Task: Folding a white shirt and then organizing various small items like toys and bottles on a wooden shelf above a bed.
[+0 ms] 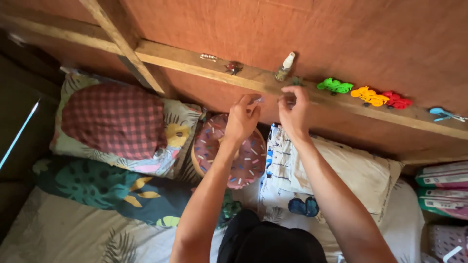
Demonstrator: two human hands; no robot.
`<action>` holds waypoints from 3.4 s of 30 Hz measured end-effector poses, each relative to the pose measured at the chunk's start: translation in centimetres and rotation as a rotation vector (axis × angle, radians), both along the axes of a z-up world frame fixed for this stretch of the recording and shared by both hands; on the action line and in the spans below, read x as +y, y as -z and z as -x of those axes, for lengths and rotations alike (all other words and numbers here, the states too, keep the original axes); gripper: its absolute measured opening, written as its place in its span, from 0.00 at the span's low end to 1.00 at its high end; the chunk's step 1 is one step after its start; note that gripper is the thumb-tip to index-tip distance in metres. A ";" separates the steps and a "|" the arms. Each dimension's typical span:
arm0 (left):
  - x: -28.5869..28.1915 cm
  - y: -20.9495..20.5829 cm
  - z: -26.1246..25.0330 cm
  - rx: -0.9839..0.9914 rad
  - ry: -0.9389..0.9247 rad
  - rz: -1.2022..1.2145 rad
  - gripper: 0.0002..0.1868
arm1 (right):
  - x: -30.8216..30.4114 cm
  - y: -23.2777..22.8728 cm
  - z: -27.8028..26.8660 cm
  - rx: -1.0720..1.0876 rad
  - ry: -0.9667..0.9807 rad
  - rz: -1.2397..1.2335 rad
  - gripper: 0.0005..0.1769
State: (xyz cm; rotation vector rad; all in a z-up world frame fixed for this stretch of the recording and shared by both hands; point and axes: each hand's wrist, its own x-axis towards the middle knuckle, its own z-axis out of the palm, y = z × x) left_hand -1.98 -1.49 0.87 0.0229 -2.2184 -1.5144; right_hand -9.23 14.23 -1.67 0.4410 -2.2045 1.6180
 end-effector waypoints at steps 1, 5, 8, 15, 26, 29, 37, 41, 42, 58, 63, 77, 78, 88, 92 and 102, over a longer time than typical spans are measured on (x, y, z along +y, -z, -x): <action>-0.2 0.2 0.4 -0.001 0.005 0.004 0.17 | -0.1 0.3 0.1 -0.001 0.005 0.004 0.12; -0.3 0.5 1.7 0.017 -0.010 0.008 0.17 | -0.7 0.1 0.4 -0.013 -0.023 -0.040 0.13; -0.3 0.7 2.1 0.050 -0.052 0.095 0.18 | -1.5 0.0 0.4 -0.013 0.030 -0.018 0.15; -2.1 2.2 4.5 0.157 -0.274 0.449 0.27 | -2.2 -0.3 0.9 0.001 0.128 0.051 0.26; -3.8 3.9 8.8 0.014 -0.552 0.617 0.28 | -2.0 -1.5 2.6 -0.168 0.098 0.155 0.27; -3.9 4.7 9.4 0.024 -0.533 0.602 0.22 | -1.7 -2.2 2.6 -0.202 0.093 0.131 0.28; -3.4 3.4 9.7 0.096 -0.427 0.494 0.10 | -0.5 0.1 4.4 -0.170 0.131 0.067 0.28; -2.6 2.3 9.4 0.100 -0.337 0.452 0.10 | 0.6 2.6 5.6 0.106 0.209 -0.079 0.32; -2.3 2.0 9.1 0.111 -0.294 0.442 0.11 | 0.8 2.6 5.6 0.139 0.226 -0.118 0.32; -1.4 5.0 8.3 0.412 -0.167 0.296 0.11 | 0.2 1.1 2.5 0.025 0.090 -0.190 0.07; -0.8 5.4 8.2 0.395 -0.201 0.298 0.08 | -0.6 1.9 2.8 -0.210 -0.096 -0.055 0.07; 3.0 5.2 4.2 0.386 -0.001 0.143 0.11 | 0.6 3.9 2.5 -0.554 -0.161 0.571 0.12; 3.2 5.8 4.2 0.387 0.024 0.150 0.12 | 1.1 5.0 2.5 -0.490 -0.134 0.550 0.11; 6.2 4.8 5.6 0.325 0.078 0.161 0.17 | 5.3 7.0 3.3 -0.445 0.078 0.770 0.10; 6.7 4.6 6.8 0.227 0.081 0.358 0.18 | 6.0 6.5 4.1 -0.378 0.083 0.739 0.08; 7.3 4.9 9.8 0.037 0.114 0.668 0.27 | 7.2 7.6 5.6 -0.466 0.120 0.657 0.10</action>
